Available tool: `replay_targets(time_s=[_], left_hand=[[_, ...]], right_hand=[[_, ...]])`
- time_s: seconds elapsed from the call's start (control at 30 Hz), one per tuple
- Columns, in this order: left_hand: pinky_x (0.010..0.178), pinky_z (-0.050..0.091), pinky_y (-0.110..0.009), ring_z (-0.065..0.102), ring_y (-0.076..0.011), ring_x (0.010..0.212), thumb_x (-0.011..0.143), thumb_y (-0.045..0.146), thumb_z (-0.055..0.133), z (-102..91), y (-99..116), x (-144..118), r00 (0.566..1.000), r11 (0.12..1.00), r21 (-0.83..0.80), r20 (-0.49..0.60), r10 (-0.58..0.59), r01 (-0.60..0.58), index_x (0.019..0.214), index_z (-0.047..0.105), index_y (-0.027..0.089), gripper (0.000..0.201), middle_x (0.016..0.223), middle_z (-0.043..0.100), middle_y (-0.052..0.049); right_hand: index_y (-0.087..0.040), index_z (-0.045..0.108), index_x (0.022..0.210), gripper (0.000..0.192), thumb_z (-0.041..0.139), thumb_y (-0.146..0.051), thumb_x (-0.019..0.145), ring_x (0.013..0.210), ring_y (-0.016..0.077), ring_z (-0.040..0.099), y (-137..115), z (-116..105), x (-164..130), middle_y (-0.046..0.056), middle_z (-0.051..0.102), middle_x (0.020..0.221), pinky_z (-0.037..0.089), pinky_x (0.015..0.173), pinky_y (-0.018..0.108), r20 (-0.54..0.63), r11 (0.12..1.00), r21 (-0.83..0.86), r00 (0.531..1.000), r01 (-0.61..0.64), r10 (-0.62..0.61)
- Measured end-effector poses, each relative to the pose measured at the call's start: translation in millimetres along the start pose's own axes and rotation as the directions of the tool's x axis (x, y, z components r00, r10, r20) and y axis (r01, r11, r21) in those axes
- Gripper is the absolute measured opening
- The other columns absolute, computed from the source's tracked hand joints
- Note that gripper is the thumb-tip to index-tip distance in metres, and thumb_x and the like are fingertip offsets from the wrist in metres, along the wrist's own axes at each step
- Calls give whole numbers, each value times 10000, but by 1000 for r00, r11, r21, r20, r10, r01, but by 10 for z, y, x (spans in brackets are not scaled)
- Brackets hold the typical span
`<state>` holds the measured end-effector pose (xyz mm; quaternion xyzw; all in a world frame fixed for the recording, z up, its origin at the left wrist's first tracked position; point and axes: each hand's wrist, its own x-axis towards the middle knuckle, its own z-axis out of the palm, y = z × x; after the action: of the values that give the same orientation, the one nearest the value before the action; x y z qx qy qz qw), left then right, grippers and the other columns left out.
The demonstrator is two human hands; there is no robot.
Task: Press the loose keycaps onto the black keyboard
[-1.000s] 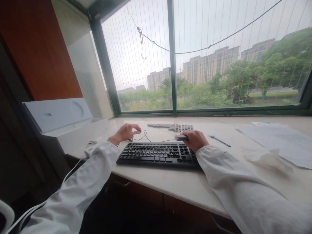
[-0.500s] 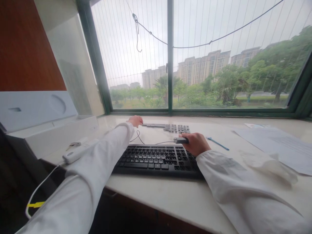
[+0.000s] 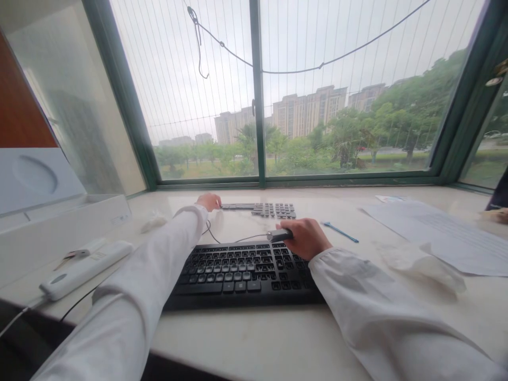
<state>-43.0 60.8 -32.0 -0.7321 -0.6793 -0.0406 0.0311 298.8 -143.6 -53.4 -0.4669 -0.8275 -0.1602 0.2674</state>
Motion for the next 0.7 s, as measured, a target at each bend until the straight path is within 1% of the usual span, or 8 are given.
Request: replay_targets(time_s=[0.1,0.17,0.27,0.43,0.57,0.7], left_hand=[[690,449,-198,663,-120,710,742,366,705,35,2,39,1000,1000,22,-5,1,0,902,724,297,176,938,748,16],[704,453,-214,665,-131,725,750,355,693,55,4,53,1000,1000,31,-12,5,-5,903,724,290,169,956,747,6],[725,453,-219,668,-140,771,747,329,693,78,3,65,1000,999,35,-28,13,-12,955,710,292,212,1003,742,2],[745,448,-210,663,-144,837,739,317,699,98,10,79,999,999,38,-45,3,-2,1024,678,295,286,1009,743,4],[766,447,-211,665,-137,836,740,321,706,83,35,57,999,999,34,-50,-3,5,1033,668,299,296,997,743,5],[777,456,-215,677,-143,820,726,330,731,11,51,3,999,1000,23,-49,-17,19,1008,676,292,290,909,752,7]], right_hand=[[-222,679,749,346,408,-359,915,589,151,595,2,7,-1,29,697,676,312,576,258,-2,1000,4,1000,-6,6],[-224,684,759,338,411,-353,912,593,152,597,2,7,-3,30,701,686,307,577,259,-7,1000,10,1000,-8,8],[-227,680,752,337,409,-351,909,589,157,600,-3,-2,-5,31,698,680,297,573,264,-2,1000,4,1000,-14,14],[-223,656,706,348,403,-349,909,569,158,593,-22,-29,0,31,690,658,297,570,267,2,1000,8,1000,-19,19],[-223,666,719,353,399,-348,912,578,157,597,-20,-26,2,35,698,671,305,570,264,-2,1000,13,1000,-12,12],[-229,688,765,306,433,-335,896,606,164,613,-4,-11,2,33,709,693,314,577,259,13,1000,4,1000,-12,12]])
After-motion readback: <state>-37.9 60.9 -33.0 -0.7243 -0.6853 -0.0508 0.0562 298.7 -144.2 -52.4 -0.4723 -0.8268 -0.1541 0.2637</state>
